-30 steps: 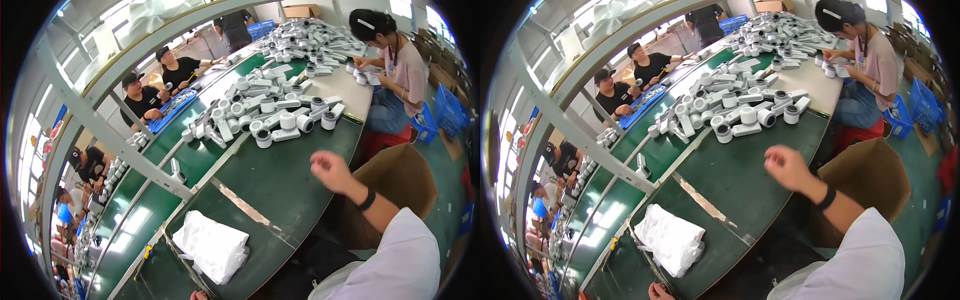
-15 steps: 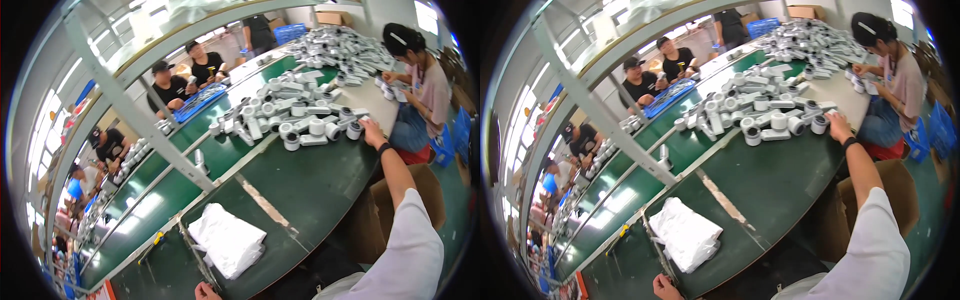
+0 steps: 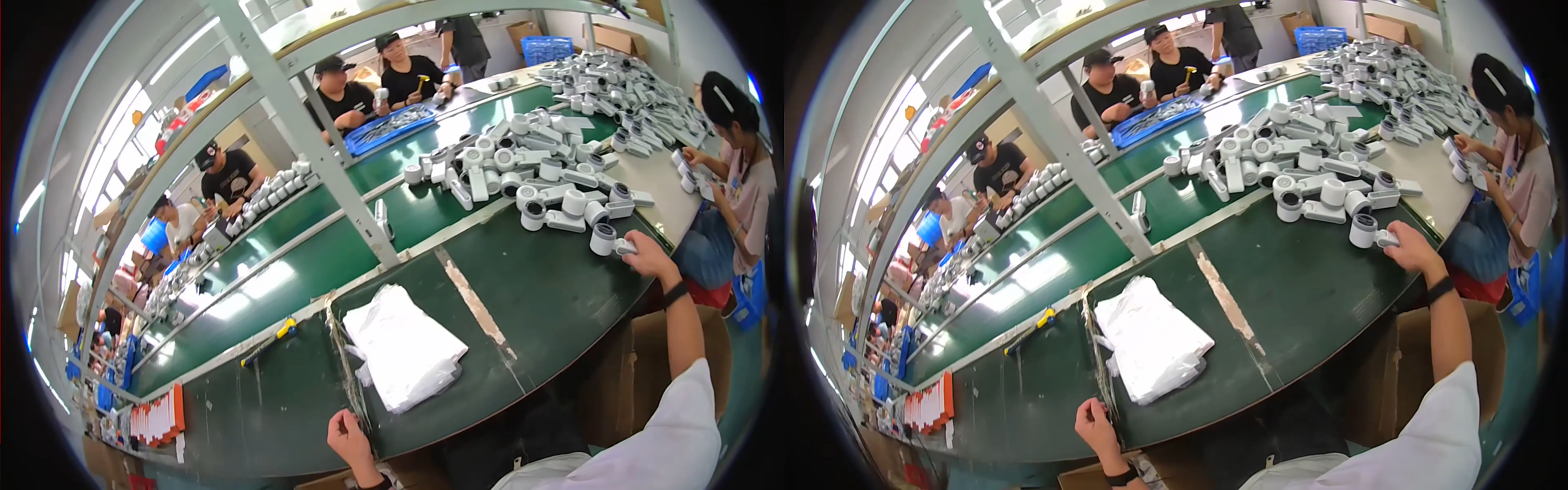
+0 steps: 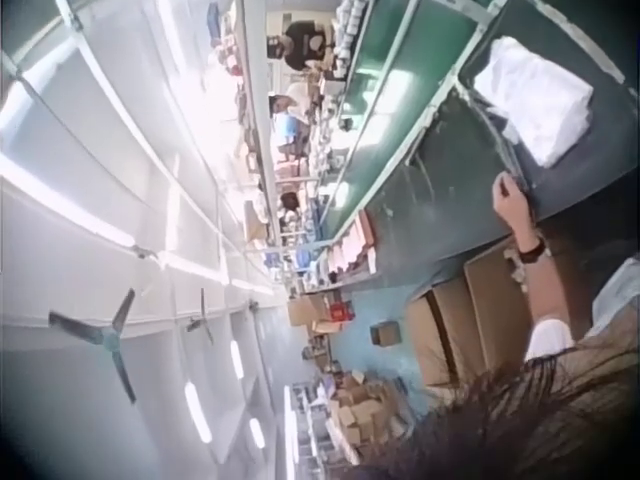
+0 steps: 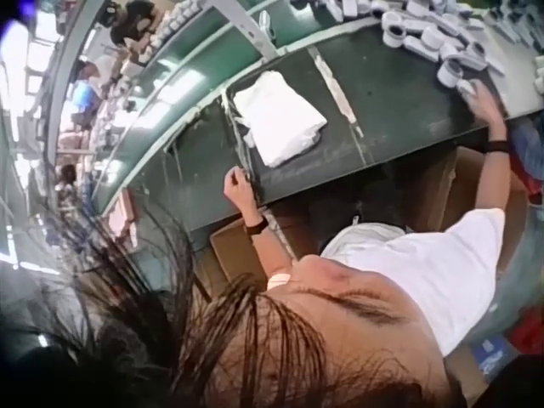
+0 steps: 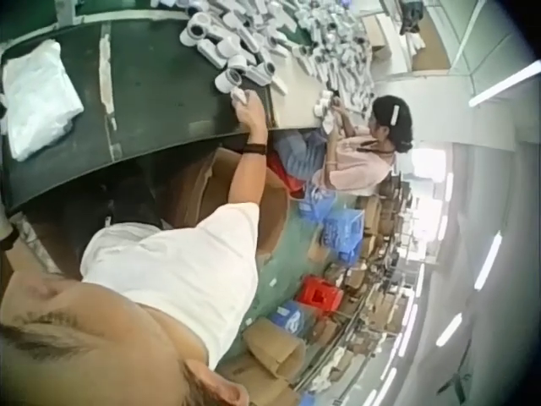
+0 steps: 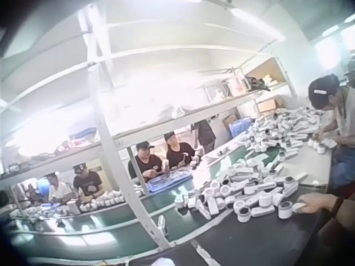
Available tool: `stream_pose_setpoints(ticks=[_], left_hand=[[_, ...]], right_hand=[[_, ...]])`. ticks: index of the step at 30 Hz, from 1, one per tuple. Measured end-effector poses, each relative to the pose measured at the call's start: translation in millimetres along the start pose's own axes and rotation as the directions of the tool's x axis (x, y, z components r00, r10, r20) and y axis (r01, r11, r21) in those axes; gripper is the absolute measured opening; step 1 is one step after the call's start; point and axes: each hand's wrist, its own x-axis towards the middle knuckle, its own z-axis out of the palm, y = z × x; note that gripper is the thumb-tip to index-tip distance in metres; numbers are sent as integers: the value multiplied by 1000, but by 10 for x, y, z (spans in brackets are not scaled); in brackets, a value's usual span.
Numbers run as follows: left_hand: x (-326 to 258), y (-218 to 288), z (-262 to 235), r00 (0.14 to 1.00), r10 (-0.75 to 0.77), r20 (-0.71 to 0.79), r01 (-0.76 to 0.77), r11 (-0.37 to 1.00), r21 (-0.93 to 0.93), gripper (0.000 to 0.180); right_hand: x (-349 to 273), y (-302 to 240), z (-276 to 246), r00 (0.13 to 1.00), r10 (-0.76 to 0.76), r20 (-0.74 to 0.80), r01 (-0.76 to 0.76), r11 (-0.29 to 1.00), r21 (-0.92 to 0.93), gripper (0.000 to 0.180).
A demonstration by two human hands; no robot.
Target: The person bags handheld fans by hand, picking up a fan from a pile, sliding it into a plastic bag, and placing the bagged fan onto the table or into a cardboard box.
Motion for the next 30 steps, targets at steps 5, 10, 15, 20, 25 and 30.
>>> stream_pose_setpoints(ticks=[5, 10, 15, 20, 25, 30], left_hand=[[-151, 565, 148, 988, 120, 100, -131, 985, 111, 13], [-297, 1130, 602, 771, 450, 452, -587, 776, 230, 17], [-200, 946, 879, 651, 467, 598, -725, 615, 309, 22], [-138, 863, 873, 617, 446, 649, -751, 580, 315, 18], [-79, 923, 903, 609, 437, 661, -742, 610, 279, 9], [-46, 930, 908, 660, 431, 615, -682, 688, 250, 10]], right_hand=[[-597, -642, 443, 984, -166, 67, 74, 718, 692, 42], [-1208, -1515, 1191, 930, -298, 215, -120, 309, 944, 33], [-1385, -1925, 1644, 905, -325, 275, -190, 270, 944, 29], [-1359, -1885, 1716, 909, -274, 314, -259, 220, 941, 21], [-1337, -1872, 1730, 904, -294, 310, -250, 224, 942, 22], [-1353, -1872, 1758, 899, -323, 296, -230, 229, 946, 29]])
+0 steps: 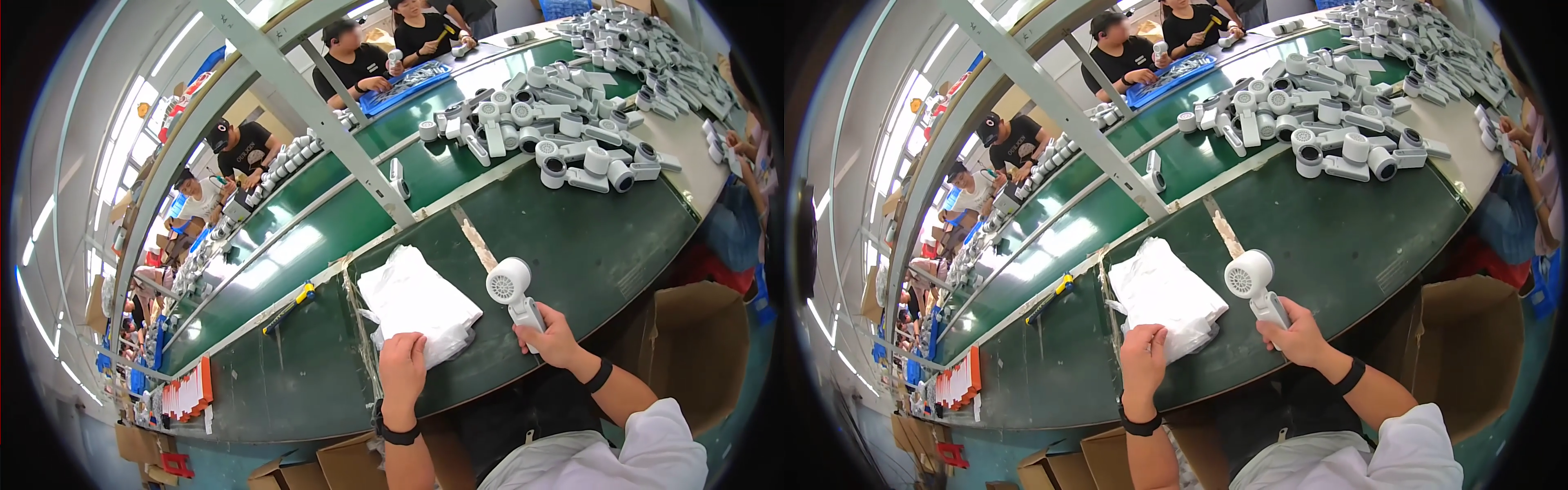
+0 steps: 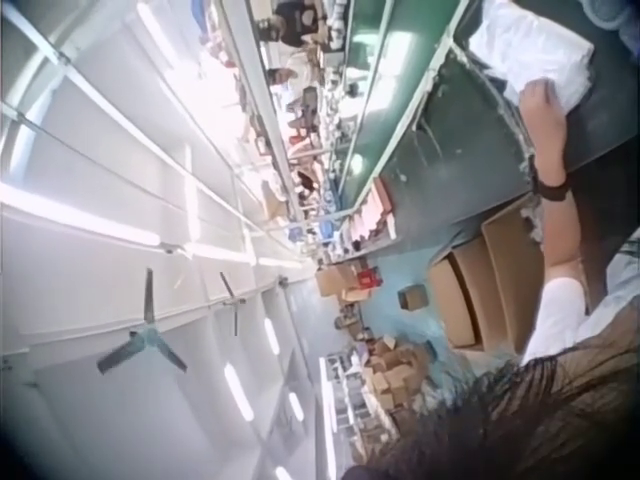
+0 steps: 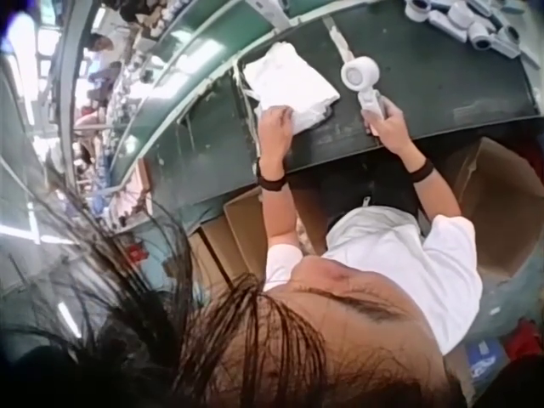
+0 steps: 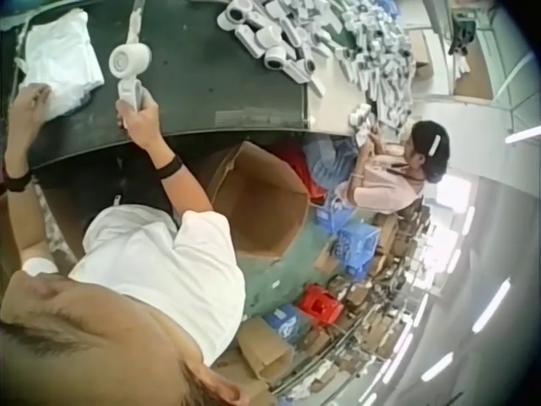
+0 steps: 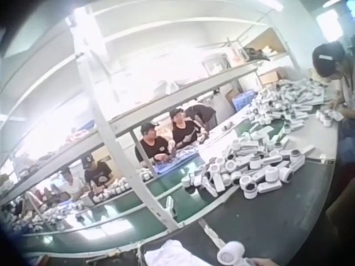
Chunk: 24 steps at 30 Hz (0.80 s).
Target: The person bags handheld fans by hand, picking up a fan from a pile, sliding it into a plastic bag, and placing the bagged fan onto the table or into a cardboard box.
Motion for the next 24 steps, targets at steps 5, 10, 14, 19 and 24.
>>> stream_pose_setpoints(ticks=[5, 10, 14, 19, 24], left_hand=[[7, 73, 33, 989, -99, -107, 81, 983, -166, 10], [-18, 340, -28, 976, -215, -42, 183, 906, -382, 10], [-49, 421, -44, 940, -339, 43, 309, 789, -531, 12], [-80, 466, -105, 926, -365, 91, 341, 713, -612, 14], [-112, 460, -123, 918, -380, 111, 360, 684, -635, 15]], right_hand=[[-32, -4, 20, 1000, -14, -5, 14, 1000, -23, 23], [-217, -76, 13, 985, 6, 172, -7, 1000, 9, 28], [-391, -208, 67, 857, 14, 515, 26, 997, -70, 36], [-411, -301, 173, 734, 1, 679, 177, 965, -193, 48], [-304, -436, 250, 759, 274, 591, -105, 947, -305, 78]])
